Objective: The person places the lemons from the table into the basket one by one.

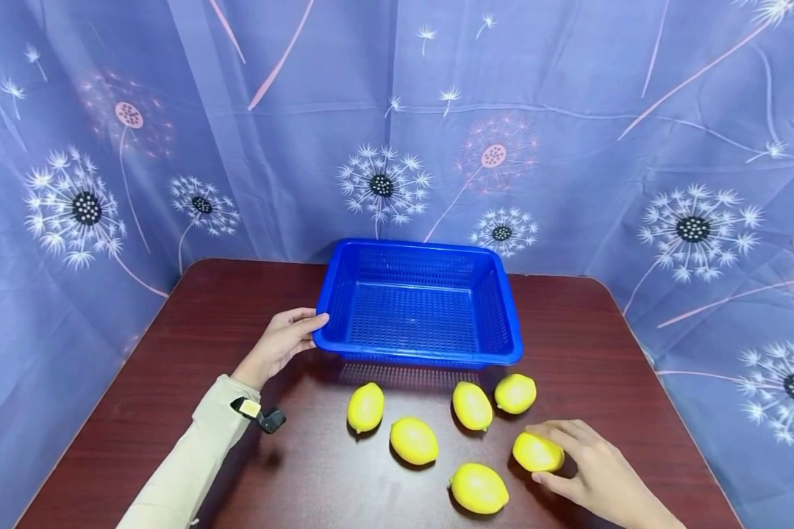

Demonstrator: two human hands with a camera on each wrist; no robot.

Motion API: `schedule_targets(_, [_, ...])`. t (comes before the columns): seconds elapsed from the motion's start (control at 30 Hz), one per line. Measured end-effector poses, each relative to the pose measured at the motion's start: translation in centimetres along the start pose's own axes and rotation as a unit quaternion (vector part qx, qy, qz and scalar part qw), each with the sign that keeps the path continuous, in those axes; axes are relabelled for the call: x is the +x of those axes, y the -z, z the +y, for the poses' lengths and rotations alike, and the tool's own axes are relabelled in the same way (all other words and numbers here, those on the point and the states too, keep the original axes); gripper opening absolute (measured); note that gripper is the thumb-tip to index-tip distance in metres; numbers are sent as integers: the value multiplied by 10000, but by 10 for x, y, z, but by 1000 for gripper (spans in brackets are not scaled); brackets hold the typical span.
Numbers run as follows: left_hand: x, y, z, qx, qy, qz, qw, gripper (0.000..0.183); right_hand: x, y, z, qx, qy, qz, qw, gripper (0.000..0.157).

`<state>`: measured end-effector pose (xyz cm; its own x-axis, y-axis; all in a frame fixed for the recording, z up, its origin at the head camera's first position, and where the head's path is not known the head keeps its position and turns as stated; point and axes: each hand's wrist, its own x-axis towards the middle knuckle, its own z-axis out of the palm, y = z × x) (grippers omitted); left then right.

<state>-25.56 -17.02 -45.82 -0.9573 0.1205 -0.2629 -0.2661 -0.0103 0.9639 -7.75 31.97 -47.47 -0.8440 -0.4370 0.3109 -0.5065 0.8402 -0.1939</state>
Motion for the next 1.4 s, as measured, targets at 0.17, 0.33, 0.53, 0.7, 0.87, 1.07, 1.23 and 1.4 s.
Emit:
schedule_targets(0.17, [0, -1, 1, -164, -40, -47, 9998, 51, 9, 17, 4, 531, 125, 162, 9984, 58])
schedule_targets(0.33, [-1, 0, 1, -210, -23, -58, 9998, 50, 33, 42, 8, 963, 735, 332, 9921, 63])
schedule_targets(0.53, [-1, -2, 2, -226, -3, -26, 9997, 50, 73, 71, 16, 908, 859, -8, 9922, 62])
schedule_targets(0.7, [0, -2, 1, -236, -31, -3, 9997, 49, 108, 83, 23, 724, 1040, -192, 9918, 60])
schedule_targets(0.87, [0, -1, -1, -339, -66, -60, 9994, 47, 143, 91, 30, 710, 1058, -459, 9908, 58])
schedule_targets(1.07, [-2, -2, -2, -383, -69, -62, 9992, 48, 189, 91, 38, 836, 980, -903, 9876, 56])
schedule_targets(1.23, [-2, -2, -4, -425, -62, -41, 9991, 49, 230, 79, 46, 1060, 812, -1307, 9824, 55])
schedule_targets(1.4, [-1, -2, -5, -503, -52, -52, 9987, 49, 258, 64, 54, 991, 577, -1469, 9825, 56])
